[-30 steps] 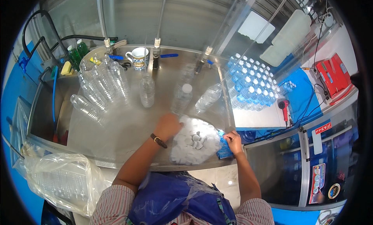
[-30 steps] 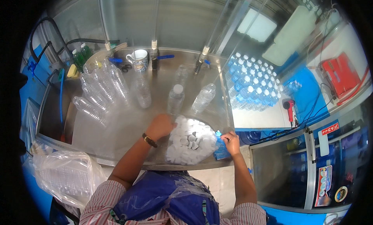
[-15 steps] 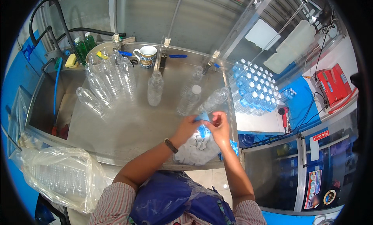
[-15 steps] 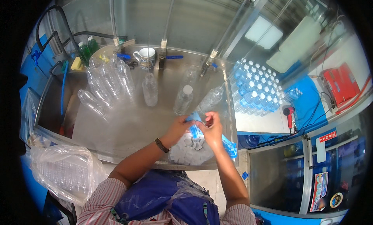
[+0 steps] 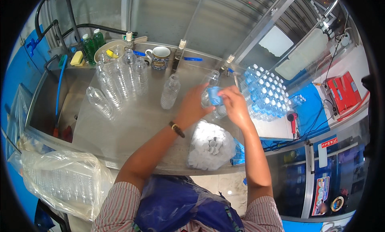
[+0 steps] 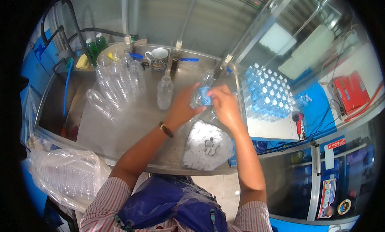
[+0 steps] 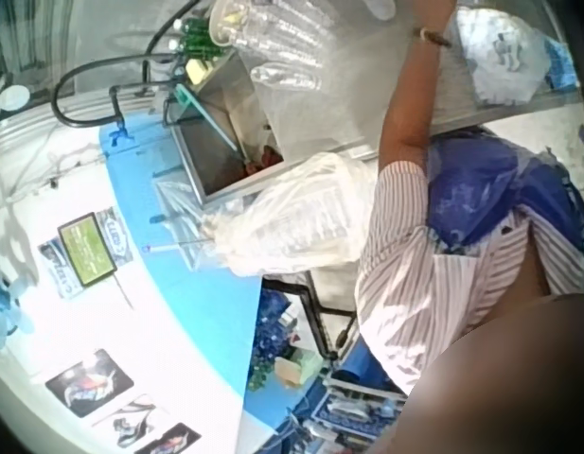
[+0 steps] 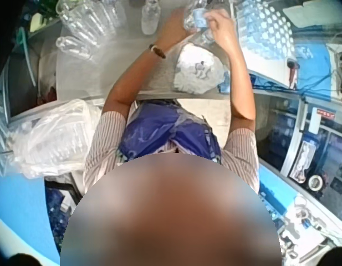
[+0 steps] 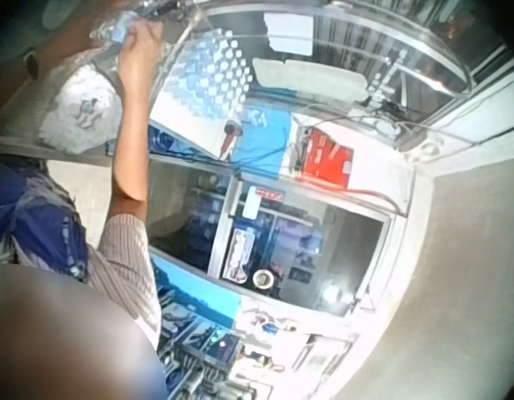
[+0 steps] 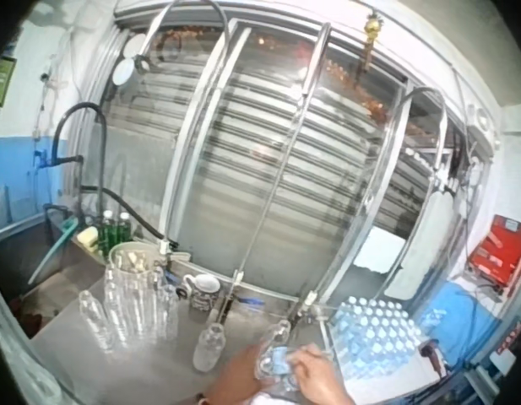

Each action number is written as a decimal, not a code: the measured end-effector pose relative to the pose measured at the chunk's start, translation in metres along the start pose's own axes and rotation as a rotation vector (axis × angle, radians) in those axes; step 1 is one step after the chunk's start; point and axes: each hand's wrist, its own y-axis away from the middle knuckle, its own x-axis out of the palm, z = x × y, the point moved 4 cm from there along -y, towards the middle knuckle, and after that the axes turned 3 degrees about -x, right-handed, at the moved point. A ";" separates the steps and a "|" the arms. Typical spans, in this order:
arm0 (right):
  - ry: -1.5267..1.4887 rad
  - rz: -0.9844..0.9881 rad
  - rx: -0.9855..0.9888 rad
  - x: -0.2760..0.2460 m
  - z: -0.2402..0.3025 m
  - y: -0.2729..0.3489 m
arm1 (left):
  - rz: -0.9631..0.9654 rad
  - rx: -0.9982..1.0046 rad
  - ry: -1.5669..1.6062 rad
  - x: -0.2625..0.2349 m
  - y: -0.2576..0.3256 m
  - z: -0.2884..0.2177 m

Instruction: The person repeatedly picks up empty plastic bottles, fills them with water from a tap, and caps them with white lids. The filled bottles are placed on a nearby surface while empty bottles are drawn from a plastic bag.

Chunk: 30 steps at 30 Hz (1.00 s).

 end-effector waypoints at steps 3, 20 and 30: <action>0.230 0.204 0.098 0.024 -0.001 -0.017 | 0.185 -0.052 0.057 0.020 -0.015 0.014; -0.045 0.096 0.168 0.041 -0.050 -0.002 | 0.170 -0.281 -0.050 0.051 0.023 0.056; -0.395 -0.133 0.130 -0.071 -0.086 0.054 | 0.147 -0.263 0.099 0.080 0.027 -0.059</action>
